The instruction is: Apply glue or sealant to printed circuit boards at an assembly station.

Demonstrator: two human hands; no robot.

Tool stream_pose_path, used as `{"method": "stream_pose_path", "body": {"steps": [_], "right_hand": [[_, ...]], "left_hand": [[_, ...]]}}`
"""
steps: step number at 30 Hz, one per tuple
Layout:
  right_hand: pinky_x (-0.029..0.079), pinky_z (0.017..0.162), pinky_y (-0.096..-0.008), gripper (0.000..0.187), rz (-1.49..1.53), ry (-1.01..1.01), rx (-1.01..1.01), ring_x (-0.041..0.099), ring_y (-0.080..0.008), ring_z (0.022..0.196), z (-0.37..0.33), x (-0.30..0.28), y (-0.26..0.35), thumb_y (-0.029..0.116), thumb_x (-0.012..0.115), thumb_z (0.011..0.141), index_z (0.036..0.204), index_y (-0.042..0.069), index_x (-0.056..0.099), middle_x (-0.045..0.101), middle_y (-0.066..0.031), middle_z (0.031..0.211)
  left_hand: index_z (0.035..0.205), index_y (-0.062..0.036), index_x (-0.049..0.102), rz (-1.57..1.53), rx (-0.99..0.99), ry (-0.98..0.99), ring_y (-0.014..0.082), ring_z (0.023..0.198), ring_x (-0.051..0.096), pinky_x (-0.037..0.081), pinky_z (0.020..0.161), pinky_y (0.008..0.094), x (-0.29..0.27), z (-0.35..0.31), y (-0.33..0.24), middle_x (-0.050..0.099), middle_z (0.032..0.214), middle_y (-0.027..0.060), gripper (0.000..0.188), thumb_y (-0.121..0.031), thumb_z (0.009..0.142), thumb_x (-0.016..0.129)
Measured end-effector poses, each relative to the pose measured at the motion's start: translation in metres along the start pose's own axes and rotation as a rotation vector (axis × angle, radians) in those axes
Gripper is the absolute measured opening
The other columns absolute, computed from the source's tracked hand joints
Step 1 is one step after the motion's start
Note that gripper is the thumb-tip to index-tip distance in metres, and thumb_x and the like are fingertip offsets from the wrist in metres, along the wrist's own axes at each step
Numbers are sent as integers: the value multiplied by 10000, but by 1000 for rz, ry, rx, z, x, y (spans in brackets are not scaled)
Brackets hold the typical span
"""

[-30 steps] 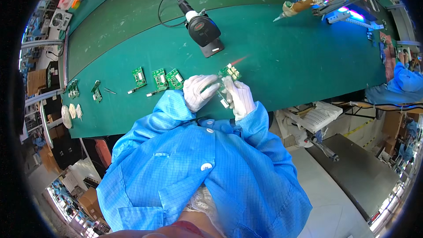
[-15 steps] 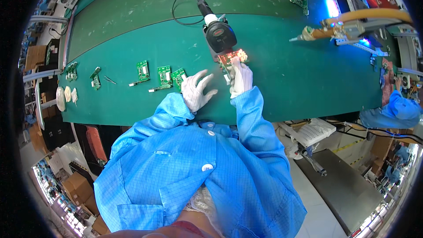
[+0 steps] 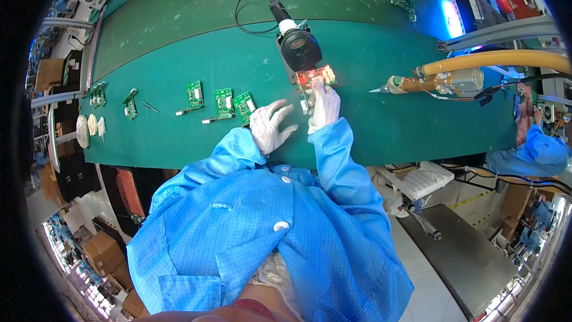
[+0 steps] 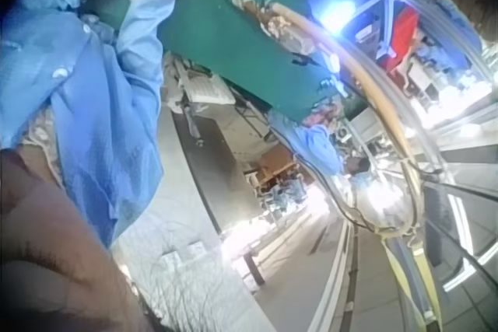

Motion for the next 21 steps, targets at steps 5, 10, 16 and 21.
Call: {"method": "stream_pose_path", "body": {"steps": [5, 10, 16, 21], "right_hand": [[334, 407, -258, 441, -23, -3, -98, 403, -92, 461, 3, -6, 2, 428, 491, 950, 819, 14, 564, 424, -23, 631], [341, 412, -267, 379, -10, 37, -113, 415, -100, 489, 7, -7, -8, 382, 515, 944, 888, 15, 590, 424, -21, 652], [297, 391, -232, 360, -581, -126, -933, 369, -59, 447, -15, -3, 32, 405, 552, 932, 834, 60, 580, 401, 13, 598], [276, 370, -225, 457, 265, 107, 275, 346, -54, 400, -14, 3, -41, 491, 560, 903, 770, 54, 566, 414, 32, 561]], "left_hand": [[1202, -147, 543, 3, 6, 28, 263, 1111, 538, 391, 933, 413, 0, 1, -5, 542, 1231, 81, 613, -328, 670, 787], [1209, -156, 545, -25, 12, 37, 257, 1139, 527, 390, 941, 424, 4, -1, -3, 539, 1242, 84, 588, -320, 692, 771], [1212, -161, 554, -40, -1, 49, 255, 1144, 527, 388, 951, 433, 5, -1, -2, 544, 1244, 81, 570, -334, 707, 753], [1165, -127, 562, -17, 14, -11, 263, 1082, 559, 417, 903, 414, -15, -5, 1, 583, 1172, 75, 637, -345, 622, 814]]}}
Point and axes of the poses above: each hand's wrist, its own z-axis towards the middle knuckle, its own x-axis out of the palm, y = z × x, the point moved 8 cm from there along z, towards the middle knuckle
